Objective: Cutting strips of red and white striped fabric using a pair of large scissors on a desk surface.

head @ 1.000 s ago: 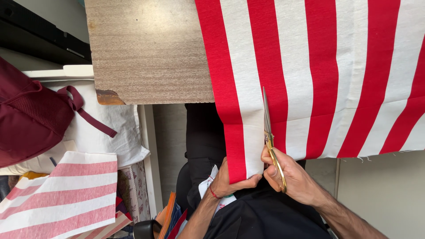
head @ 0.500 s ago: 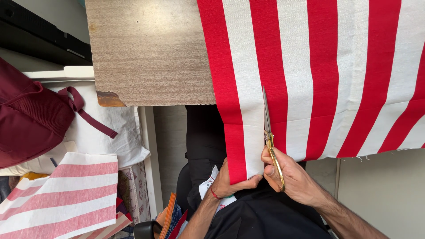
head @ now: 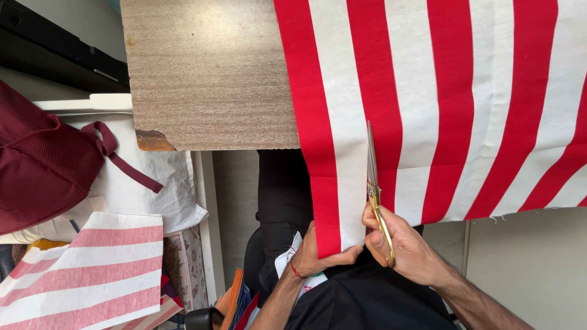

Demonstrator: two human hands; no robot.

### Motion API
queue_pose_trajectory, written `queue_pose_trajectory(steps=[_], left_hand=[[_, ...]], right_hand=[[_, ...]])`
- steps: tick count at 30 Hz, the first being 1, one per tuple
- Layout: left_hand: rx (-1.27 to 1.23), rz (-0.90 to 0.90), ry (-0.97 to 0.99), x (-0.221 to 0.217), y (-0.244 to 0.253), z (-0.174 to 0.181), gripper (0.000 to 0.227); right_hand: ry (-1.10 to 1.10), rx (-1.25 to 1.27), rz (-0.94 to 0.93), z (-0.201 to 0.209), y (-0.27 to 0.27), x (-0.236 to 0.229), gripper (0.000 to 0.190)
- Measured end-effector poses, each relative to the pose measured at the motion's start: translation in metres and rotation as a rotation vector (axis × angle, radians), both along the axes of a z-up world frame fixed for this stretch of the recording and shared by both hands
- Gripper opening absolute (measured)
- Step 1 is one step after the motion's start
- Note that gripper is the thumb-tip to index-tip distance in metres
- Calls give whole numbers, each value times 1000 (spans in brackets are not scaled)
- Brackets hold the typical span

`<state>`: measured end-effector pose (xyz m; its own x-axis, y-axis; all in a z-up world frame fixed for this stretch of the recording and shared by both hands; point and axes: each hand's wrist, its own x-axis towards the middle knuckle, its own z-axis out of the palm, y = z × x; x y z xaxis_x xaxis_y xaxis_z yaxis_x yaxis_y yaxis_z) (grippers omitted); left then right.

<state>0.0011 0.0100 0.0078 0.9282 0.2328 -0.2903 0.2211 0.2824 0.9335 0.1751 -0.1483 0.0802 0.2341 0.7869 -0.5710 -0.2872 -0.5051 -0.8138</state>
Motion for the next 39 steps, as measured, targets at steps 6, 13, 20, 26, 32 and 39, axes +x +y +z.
queue_pose_trajectory(steps=[6,13,20,26,32,39], left_hand=[[93,-54,27,-9,-9,-17,25],[40,-57,57,-7,-8,-13,24],[-6,-47,4,-5,-7,-8,22],[1,-32,-2,-2,-6,-5,26],[-10,-28,-4,2,-4,0,40],[55,-63,26,-7,-18,-21,23]], right_hand=[[140,115,-32,2,7,7,74],[157,79,-84,-7,4,5,67],[152,73,-73,-10,3,6,61],[187,107,-96,-11,5,5,51],[168,109,-92,-7,9,7,47],[42,158,-96,0,18,13,70]])
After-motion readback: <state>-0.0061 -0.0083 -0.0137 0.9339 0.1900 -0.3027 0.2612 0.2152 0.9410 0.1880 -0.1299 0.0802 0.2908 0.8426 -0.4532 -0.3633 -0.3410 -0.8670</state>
